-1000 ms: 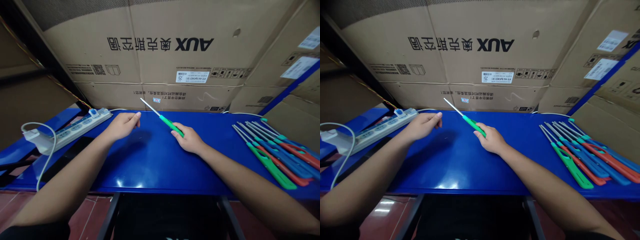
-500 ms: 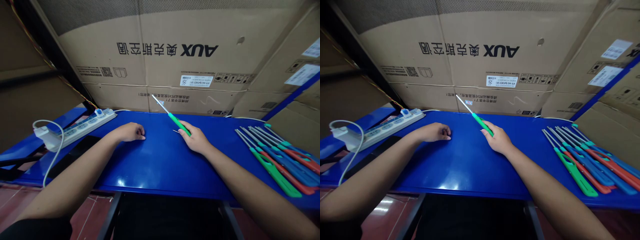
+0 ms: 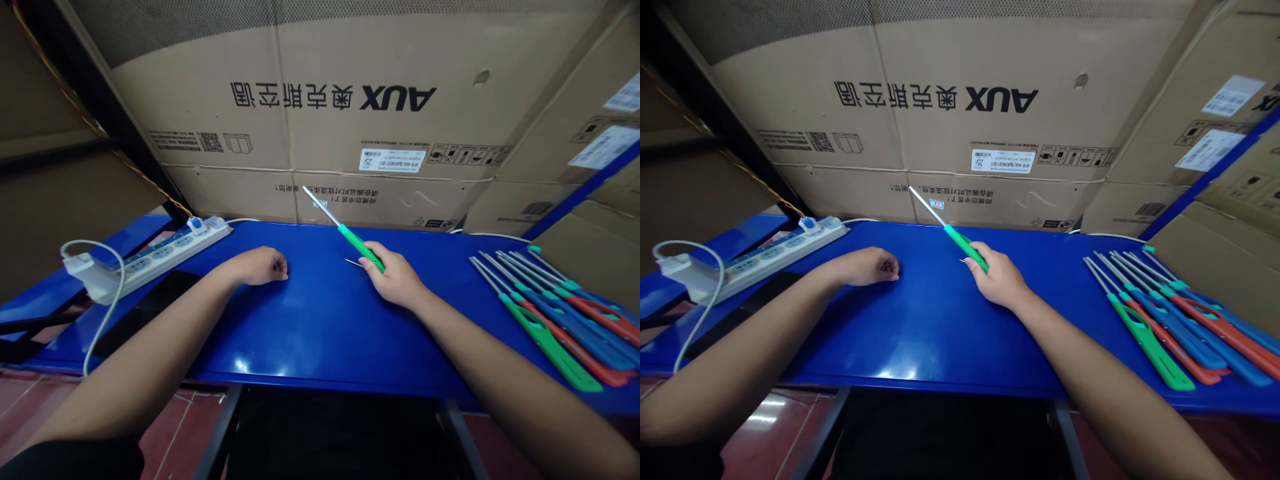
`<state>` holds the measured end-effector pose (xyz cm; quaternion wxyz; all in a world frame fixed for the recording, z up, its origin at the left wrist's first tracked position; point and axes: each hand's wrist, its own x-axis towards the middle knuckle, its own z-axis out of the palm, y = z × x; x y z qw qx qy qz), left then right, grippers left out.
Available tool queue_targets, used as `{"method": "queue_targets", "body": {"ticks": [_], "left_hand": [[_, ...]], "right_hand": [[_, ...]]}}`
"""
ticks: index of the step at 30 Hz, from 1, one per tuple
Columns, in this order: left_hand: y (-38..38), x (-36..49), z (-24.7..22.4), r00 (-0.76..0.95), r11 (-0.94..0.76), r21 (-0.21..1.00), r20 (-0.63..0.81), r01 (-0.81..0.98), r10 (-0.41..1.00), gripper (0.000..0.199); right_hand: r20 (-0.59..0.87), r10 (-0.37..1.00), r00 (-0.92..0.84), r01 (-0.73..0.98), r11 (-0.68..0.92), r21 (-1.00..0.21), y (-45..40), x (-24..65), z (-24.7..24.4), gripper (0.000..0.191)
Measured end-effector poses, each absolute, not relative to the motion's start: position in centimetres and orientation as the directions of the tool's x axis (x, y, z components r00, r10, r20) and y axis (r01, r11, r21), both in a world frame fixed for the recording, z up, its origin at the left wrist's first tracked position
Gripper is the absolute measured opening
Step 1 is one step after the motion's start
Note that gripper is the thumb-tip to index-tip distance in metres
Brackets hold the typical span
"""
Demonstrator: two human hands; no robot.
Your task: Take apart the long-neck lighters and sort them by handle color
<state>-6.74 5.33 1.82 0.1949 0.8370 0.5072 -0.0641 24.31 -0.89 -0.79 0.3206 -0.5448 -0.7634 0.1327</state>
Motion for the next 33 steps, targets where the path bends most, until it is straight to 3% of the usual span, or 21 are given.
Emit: {"method": "queue_targets", "body": {"ticks": [6, 11, 17, 24, 29, 33], "left_hand": [[5.1, -6.8, 2.0, 0.511, -0.452, 0.244, -0.318, 0.858, 0.799, 0.022], [4.6, -6.6, 2.3, 0.539, -0.461, 0.287, -0.334, 0.840, 0.773, 0.021], [3.0, -5.4, 2.7, 0.668, -0.507, 0.462, -0.307, 0.727, 0.678, 0.018], [-0.3, -3.4, 3.3, 0.818, -0.506, 0.661, -0.321, 0.554, 0.477, 0.014], [-2.9, -1.3, 3.7, 0.920, -0.550, 0.744, -0.240, 0.379, 0.310, 0.011], [-4.3, 1.6, 3.5, 0.970, -0.672, 0.719, -0.015, 0.181, 0.245, 0.009]], "right_hand": [[0.451, 0.875, -0.177, 0.656, 0.446, -0.609, -1.0, 24.2, -0.6, 0.042], [0.345, 0.911, -0.224, 0.721, 0.393, -0.570, -1.3, 24.4, -0.4, 0.043], [0.396, 0.901, -0.179, 0.687, 0.403, -0.604, -1.4, 24.7, 0.1, 0.040], [0.437, 0.870, -0.227, 0.766, 0.437, -0.472, -4.9, 27.2, 1.0, 0.039], [0.378, 0.903, -0.203, 0.840, 0.359, -0.407, -8.4, 29.9, -1.1, 0.035], [0.359, 0.917, -0.173, 0.839, 0.328, -0.434, -8.5, 30.5, -2.0, 0.036]]}}
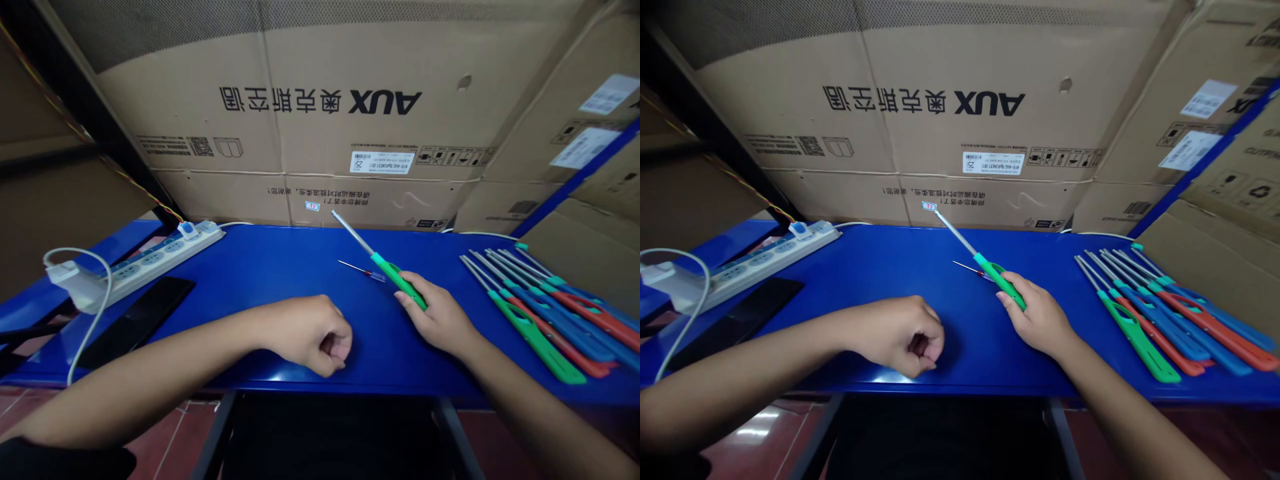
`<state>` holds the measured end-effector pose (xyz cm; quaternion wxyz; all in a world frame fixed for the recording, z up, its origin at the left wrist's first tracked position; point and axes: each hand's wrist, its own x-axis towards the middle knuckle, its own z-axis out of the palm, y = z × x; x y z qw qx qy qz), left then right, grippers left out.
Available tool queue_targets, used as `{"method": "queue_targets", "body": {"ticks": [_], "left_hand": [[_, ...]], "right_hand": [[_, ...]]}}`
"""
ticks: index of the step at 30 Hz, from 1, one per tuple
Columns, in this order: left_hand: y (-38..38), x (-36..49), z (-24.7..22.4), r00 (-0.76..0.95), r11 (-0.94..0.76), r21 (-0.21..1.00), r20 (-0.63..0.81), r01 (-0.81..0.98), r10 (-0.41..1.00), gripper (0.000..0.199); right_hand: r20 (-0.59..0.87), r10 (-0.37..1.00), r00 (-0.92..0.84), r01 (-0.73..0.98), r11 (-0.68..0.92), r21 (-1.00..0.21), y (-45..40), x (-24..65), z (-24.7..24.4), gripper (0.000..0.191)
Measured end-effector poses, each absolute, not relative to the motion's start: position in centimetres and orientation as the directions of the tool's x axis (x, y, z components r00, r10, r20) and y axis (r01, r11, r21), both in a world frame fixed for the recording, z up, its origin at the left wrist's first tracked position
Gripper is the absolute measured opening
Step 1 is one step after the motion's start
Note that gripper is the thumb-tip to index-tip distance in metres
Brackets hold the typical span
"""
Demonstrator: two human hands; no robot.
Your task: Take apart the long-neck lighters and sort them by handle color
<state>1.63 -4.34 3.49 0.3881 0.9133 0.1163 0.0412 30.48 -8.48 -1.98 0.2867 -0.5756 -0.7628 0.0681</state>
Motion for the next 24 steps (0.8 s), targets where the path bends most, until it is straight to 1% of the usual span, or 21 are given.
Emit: {"method": "queue_targets", "body": {"ticks": [2, 4, 6, 7, 10, 12, 14, 16, 17, 19, 21, 23, 24], "left_hand": [[-4.6, 3.0, 2.9, 0.960, -0.761, 0.640, 0.137, 0.104, 0.246, 0.008], [-4.6, 3.9, 2.0, 0.925, -0.823, 0.563, 0.268, 0.076, 0.269, 0.008], [-4.7, 4.2, 1.1, 0.885, -0.871, 0.486, 0.369, 0.078, 0.285, 0.012], [-4.7, 4.2, 0.7, 0.876, -0.893, 0.443, 0.401, 0.072, 0.269, 0.014], [-5.2, 3.8, 0.0, 0.900, -0.943, 0.332, 0.416, -0.012, 0.135, 0.020], [-5.5, 3.6, -0.2, 0.915, -0.949, 0.307, 0.398, -0.069, 0.062, 0.022], [-5.8, 3.6, -0.3, 0.920, -0.950, 0.302, 0.389, -0.077, 0.050, 0.024], [-5.8, 3.7, -0.4, 0.913, -0.947, 0.317, 0.399, -0.051, 0.085, 0.025], [-5.7, 3.8, -0.5, 0.901, -0.941, 0.336, 0.414, -0.022, 0.127, 0.025], [-5.3, 3.9, -0.7, 0.854, -0.906, 0.417, 0.445, 0.067, 0.268, 0.024], [-4.7, 4.0, -0.9, 0.767, -0.814, 0.554, 0.443, 0.172, 0.464, 0.024], [-3.9, 4.0, -1.1, 0.653, -0.649, 0.722, 0.375, 0.240, 0.658, 0.025], [-3.5, 4.0, -1.3, 0.594, -0.543, 0.805, 0.322, 0.238, 0.737, 0.027]], "right_hand": [[0.365, 0.911, -0.194, 0.835, 0.348, -0.427, -8.1, 30.1, -2.1, 0.039], [0.360, 0.898, -0.252, 0.839, 0.388, -0.380, -8.0, 29.5, -2.2, 0.040], [0.342, 0.888, -0.307, 0.843, 0.421, -0.334, -8.2, 29.0, -2.5, 0.039], [0.341, 0.884, -0.321, 0.843, 0.431, -0.324, -8.4, 28.8, -2.7, 0.038], [0.386, 0.876, -0.289, 0.840, 0.426, -0.337, -8.9, 28.9, -3.1, 0.036], [0.424, 0.872, -0.245, 0.840, 0.410, -0.357, -9.1, 29.1, -3.1, 0.035], [0.415, 0.878, -0.241, 0.842, 0.401, -0.360, -9.3, 29.2, -2.9, 0.037], [0.350, 0.892, -0.286, 0.846, 0.407, -0.346, -9.4, 29.1, -2.8, 0.041], [0.308, 0.896, -0.319, 0.844, 0.417, -0.338, -9.4, 28.9, -2.8, 0.043], [0.254, 0.890, -0.378, 0.827, 0.448, -0.339, -9.2, 28.5, -3.0, 0.046], [0.246, 0.875, -0.418, 0.804, 0.482, -0.348, -8.8, 27.9, -3.4, 0.048], [0.263, 0.860, -0.438, 0.788, 0.508, -0.349, -8.5, 27.3, -3.5, 0.052], [0.287, 0.854, -0.433, 0.786, 0.514, -0.344, -8.4, 27.0, -3.5, 0.055]]}}
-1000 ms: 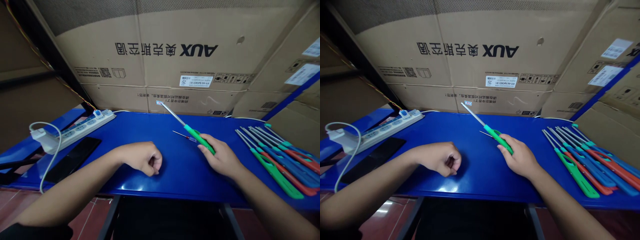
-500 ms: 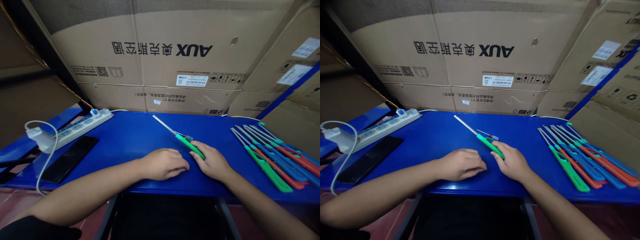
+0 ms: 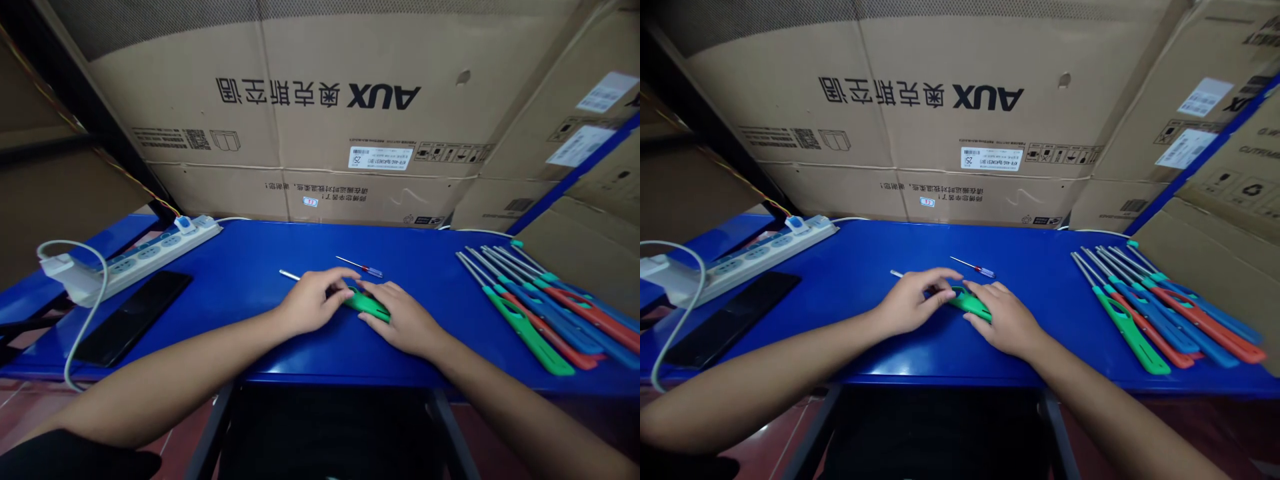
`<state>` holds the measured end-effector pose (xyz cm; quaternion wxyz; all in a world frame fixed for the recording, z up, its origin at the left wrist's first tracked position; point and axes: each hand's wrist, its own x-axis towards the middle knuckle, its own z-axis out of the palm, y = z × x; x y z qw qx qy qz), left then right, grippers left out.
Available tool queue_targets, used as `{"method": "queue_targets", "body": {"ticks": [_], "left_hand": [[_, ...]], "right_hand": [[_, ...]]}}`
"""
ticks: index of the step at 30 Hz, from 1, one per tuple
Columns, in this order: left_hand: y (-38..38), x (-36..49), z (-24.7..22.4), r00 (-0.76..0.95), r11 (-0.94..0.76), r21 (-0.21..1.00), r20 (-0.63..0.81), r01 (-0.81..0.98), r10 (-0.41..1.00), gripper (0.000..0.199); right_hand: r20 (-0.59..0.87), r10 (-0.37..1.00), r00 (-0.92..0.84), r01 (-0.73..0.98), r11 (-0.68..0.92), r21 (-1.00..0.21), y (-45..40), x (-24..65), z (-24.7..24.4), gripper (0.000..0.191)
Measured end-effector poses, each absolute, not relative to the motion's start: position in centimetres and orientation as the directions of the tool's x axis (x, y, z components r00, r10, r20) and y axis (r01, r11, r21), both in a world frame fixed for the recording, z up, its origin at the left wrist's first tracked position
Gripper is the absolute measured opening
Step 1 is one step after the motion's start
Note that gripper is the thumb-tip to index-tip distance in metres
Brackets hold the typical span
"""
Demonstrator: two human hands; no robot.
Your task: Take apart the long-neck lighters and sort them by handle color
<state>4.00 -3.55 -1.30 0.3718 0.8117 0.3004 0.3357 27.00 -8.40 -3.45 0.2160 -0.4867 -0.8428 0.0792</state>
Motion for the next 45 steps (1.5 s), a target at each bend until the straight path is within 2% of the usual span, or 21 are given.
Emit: {"method": "queue_targets", "body": {"ticks": [2, 3, 6, 7, 11, 15, 19, 22, 25, 27, 29, 31, 35, 39, 42, 45], "left_hand": [[-2.9, 4.2, -1.6, 0.504, -0.320, 0.934, 0.203, 0.158, 0.840, 0.032], [-2.7, 4.4, -1.7, 0.477, -0.220, 0.971, 0.150, 0.094, 0.866, 0.033], [-2.5, 5.6, -1.3, 0.459, -0.022, 0.998, 0.050, -0.067, 0.887, 0.036], [-2.6, 6.1, -0.9, 0.461, 0.013, 0.996, 0.032, -0.093, 0.887, 0.038], [-3.0, 8.2, 1.5, 0.445, 0.069, 0.984, 0.010, -0.161, 0.895, 0.040], [-3.3, 9.9, 2.5, 0.426, 0.035, 0.964, 0.084, -0.264, 0.901, 0.035], [-4.0, 10.7, 1.6, 0.459, 0.032, 0.958, 0.107, -0.285, 0.882, 0.032], [-4.5, 10.7, 1.1, 0.497, -0.058, 0.970, 0.171, -0.234, 0.851, 0.037], [-4.5, 10.2, 0.9, 0.550, -0.284, 0.957, 0.264, -0.051, 0.792, 0.047], [-4.1, 9.8, 0.6, 0.603, -0.455, 0.883, 0.302, 0.117, 0.739, 0.050], [-3.3, 9.5, -0.1, 0.689, -0.612, 0.751, 0.308, 0.247, 0.656, 0.039], [-2.5, 9.3, -0.9, 0.784, -0.711, 0.625, 0.245, 0.322, 0.570, 0.026], [-1.7, 9.3, -2.2, 0.849, -0.739, 0.535, 0.075, 0.409, 0.524, 0.030], [-2.1, 9.2, -2.2, 0.868, -0.774, 0.490, 0.067, 0.400, 0.491, 0.031], [-2.4, 8.9, -1.9, 0.881, -0.789, 0.476, 0.058, 0.389, 0.469, 0.032], [-2.5, 8.8, -1.8, 0.879, -0.789, 0.478, 0.070, 0.385, 0.471, 0.029]], "right_hand": [[0.391, 0.833, -0.392, 0.784, 0.524, -0.332, -8.2, 26.3, -2.9, 0.053], [0.458, 0.809, -0.368, 0.776, 0.539, -0.327, -8.2, 26.0, -2.4, 0.045], [0.608, 0.704, -0.367, 0.739, 0.618, -0.269, -8.0, 25.5, -0.5, 0.017], [0.628, 0.673, -0.390, 0.732, 0.641, -0.233, -7.9, 25.5, 0.3, 0.014], [0.674, 0.634, -0.378, 0.779, 0.612, -0.139, -7.7, 26.1, 2.8, 0.020], [0.715, 0.648, -0.262, 0.834, 0.525, -0.171, -8.5, 26.7, 3.6, 0.022], [0.718, 0.658, -0.228, 0.841, 0.505, -0.195, -9.4, 27.0, 2.8, 0.024], [0.716, 0.667, -0.206, 0.831, 0.506, -0.232, -9.6, 27.5, 2.2, 0.022], [0.711, 0.667, -0.221, 0.817, 0.525, -0.239, -9.5, 28.3, 1.7, 0.019], [0.695, 0.690, -0.204, 0.821, 0.507, -0.263, -9.4, 29.2, 1.3, 0.017], [0.659, 0.735, -0.158, 0.835, 0.456, -0.308, -9.4, 30.3, 0.6, 0.015], [0.612, 0.782, -0.120, 0.847, 0.402, -0.348, -9.6, 31.6, -0.3, 0.014], [0.532, 0.845, -0.060, 0.855, 0.318, -0.408, -10.4, 33.6, -2.0, 0.015], [0.452, 0.891, -0.028, 0.801, 0.291, -0.524, -11.0, 33.7, -2.3, 0.015], [0.345, 0.926, -0.152, 0.730, 0.341, -0.593, -10.8, 32.6, -2.1, 0.014], [0.294, 0.903, -0.314, 0.714, 0.429, -0.553, -10.3, 31.4, -2.1, 0.015]]}}
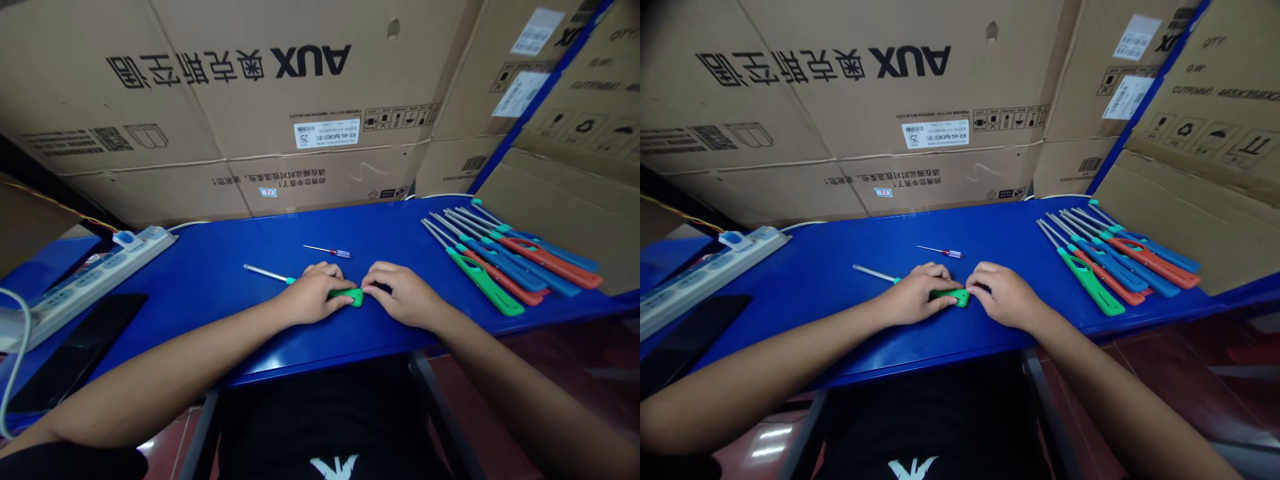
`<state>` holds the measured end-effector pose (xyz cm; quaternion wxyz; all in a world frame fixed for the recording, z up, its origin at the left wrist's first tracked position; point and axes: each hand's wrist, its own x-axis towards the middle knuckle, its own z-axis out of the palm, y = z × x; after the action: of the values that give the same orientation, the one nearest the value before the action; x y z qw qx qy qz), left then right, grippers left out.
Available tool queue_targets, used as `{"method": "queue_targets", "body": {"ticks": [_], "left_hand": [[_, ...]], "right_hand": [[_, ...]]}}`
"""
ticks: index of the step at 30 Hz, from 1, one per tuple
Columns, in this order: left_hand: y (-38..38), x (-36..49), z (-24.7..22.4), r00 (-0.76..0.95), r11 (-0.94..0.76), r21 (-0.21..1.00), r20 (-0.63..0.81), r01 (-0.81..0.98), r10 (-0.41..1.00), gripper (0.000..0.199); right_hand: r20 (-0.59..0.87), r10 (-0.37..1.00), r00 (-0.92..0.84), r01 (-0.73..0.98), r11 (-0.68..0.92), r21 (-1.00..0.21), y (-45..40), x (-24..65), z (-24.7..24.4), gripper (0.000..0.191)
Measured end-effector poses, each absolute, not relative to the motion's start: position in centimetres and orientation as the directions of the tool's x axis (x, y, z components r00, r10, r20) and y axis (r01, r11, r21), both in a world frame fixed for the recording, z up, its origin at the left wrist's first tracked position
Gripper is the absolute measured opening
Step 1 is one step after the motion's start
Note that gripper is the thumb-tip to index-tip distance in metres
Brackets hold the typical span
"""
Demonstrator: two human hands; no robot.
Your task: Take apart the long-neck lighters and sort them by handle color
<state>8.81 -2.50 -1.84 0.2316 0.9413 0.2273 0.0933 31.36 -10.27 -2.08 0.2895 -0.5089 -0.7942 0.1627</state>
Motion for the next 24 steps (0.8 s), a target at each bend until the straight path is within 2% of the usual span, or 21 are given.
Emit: {"method": "queue_targets", "body": {"ticks": [8, 12, 17, 20, 24], "left_hand": [[-2.3, 9.0, -2.5, 0.866, -0.770, 0.498, 0.070, 0.400, 0.495, 0.028], [-2.3, 9.1, -2.5, 0.866, -0.774, 0.485, 0.066, 0.406, 0.496, 0.032], [-2.3, 9.1, -2.3, 0.872, -0.784, 0.479, 0.073, 0.396, 0.485, 0.034], [-2.3, 9.1, -2.3, 0.870, -0.777, 0.490, 0.073, 0.395, 0.488, 0.035], [-2.2, 9.2, -2.1, 0.874, -0.769, 0.500, 0.048, 0.397, 0.483, 0.034]], "right_hand": [[0.259, 0.858, -0.444, 0.759, 0.513, -0.400, -10.3, 30.5, -2.1, 0.022], [0.264, 0.834, -0.485, 0.821, 0.538, -0.192, -10.5, 30.5, -1.9, 0.023], [0.242, 0.758, -0.606, 0.786, 0.616, 0.041, -10.7, 30.2, -1.5, 0.024], [0.243, 0.735, -0.633, 0.768, 0.636, 0.076, -10.9, 30.5, -0.9, 0.024], [0.308, 0.726, -0.614, 0.771, 0.635, 0.041, -11.3, 31.2, -0.2, 0.025]]}}
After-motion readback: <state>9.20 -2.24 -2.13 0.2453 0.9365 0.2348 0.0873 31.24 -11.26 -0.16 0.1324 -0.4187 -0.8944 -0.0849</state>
